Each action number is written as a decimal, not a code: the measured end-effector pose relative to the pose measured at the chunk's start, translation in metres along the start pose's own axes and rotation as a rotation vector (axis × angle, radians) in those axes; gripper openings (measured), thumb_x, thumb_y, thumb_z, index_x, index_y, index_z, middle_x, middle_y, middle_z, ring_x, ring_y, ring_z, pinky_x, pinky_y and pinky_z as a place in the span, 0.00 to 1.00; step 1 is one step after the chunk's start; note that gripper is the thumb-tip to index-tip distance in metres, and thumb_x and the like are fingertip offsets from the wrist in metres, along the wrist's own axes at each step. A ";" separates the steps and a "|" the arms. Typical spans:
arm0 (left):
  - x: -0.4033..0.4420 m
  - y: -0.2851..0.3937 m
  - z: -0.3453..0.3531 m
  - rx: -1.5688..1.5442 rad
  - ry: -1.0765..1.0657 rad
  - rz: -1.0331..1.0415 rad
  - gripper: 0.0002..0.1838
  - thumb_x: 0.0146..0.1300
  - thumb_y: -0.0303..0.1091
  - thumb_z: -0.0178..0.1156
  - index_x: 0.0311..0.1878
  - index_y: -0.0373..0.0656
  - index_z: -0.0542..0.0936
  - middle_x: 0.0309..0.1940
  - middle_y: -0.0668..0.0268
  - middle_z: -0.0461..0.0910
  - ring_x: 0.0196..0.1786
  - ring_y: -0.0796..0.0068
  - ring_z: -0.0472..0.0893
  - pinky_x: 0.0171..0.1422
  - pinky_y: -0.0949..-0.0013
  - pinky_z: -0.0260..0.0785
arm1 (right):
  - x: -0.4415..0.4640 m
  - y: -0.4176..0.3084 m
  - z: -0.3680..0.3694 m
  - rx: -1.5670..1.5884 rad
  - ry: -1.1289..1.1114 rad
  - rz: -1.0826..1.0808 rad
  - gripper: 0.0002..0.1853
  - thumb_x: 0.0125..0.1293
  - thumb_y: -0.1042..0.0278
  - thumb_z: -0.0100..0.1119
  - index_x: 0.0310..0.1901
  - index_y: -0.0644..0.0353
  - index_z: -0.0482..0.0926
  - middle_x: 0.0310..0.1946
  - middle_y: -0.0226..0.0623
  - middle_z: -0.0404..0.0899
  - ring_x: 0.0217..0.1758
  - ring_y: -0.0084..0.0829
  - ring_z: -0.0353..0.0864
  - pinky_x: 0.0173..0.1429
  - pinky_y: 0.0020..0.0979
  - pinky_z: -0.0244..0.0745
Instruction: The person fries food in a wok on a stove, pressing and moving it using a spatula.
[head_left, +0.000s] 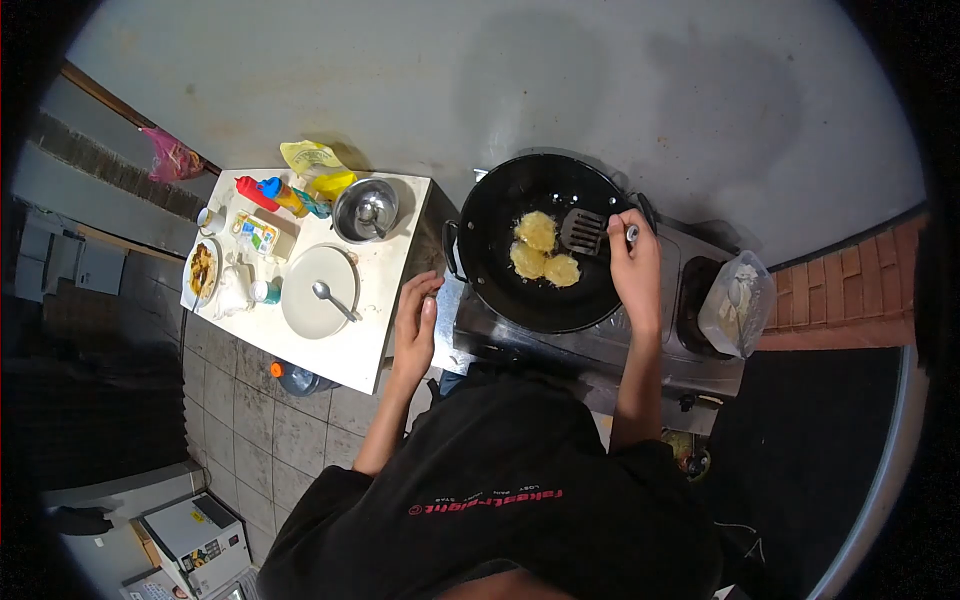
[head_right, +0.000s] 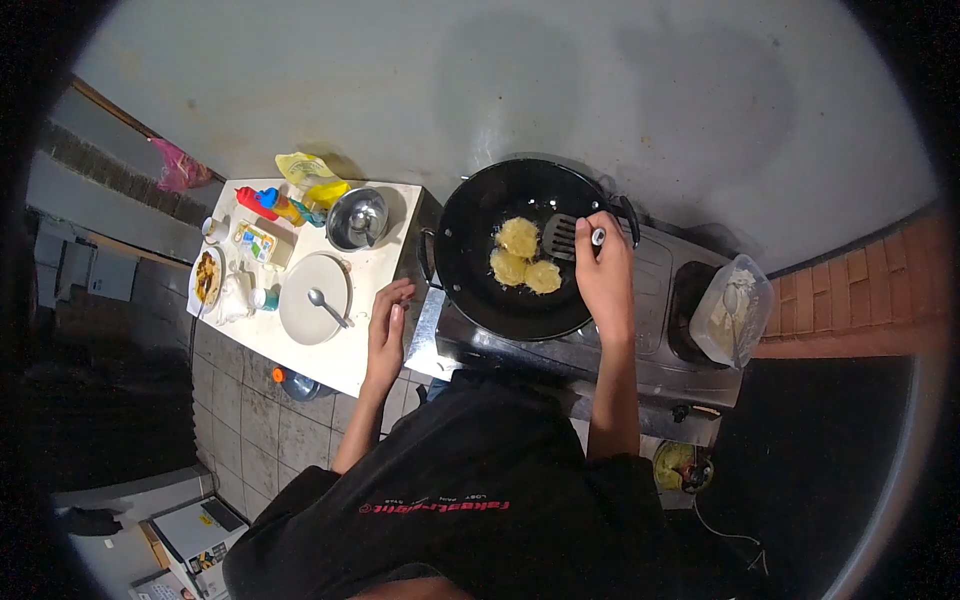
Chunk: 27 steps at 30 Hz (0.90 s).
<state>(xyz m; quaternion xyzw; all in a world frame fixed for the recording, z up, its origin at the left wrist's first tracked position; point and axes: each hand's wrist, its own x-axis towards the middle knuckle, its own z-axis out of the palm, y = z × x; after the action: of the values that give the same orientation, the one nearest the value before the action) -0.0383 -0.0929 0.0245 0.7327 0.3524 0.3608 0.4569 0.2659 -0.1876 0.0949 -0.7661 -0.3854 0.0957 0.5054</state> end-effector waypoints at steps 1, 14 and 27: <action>0.000 -0.001 0.000 0.004 -0.009 0.002 0.19 0.81 0.37 0.43 0.61 0.35 0.77 0.66 0.53 0.72 0.70 0.60 0.72 0.75 0.61 0.63 | 0.001 0.001 0.001 -0.031 -0.009 -0.013 0.14 0.79 0.64 0.55 0.38 0.67 0.73 0.27 0.43 0.70 0.30 0.32 0.66 0.39 0.35 0.68; -0.002 -0.001 -0.002 -0.024 0.029 0.005 0.18 0.80 0.35 0.47 0.60 0.33 0.79 0.65 0.53 0.73 0.67 0.59 0.74 0.73 0.62 0.65 | -0.002 -0.010 0.000 -0.007 -0.011 0.009 0.13 0.78 0.65 0.55 0.38 0.67 0.73 0.27 0.43 0.69 0.29 0.31 0.65 0.38 0.36 0.67; -0.002 -0.002 -0.002 -0.018 0.031 0.008 0.17 0.80 0.35 0.47 0.59 0.34 0.79 0.65 0.52 0.73 0.68 0.58 0.74 0.73 0.61 0.66 | 0.001 -0.013 -0.004 0.004 -0.005 0.033 0.15 0.79 0.62 0.55 0.38 0.65 0.73 0.26 0.39 0.67 0.28 0.28 0.63 0.35 0.33 0.63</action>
<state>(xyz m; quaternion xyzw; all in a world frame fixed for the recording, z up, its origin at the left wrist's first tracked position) -0.0409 -0.0930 0.0230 0.7244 0.3532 0.3770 0.4565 0.2622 -0.1871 0.1074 -0.7711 -0.3736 0.1068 0.5044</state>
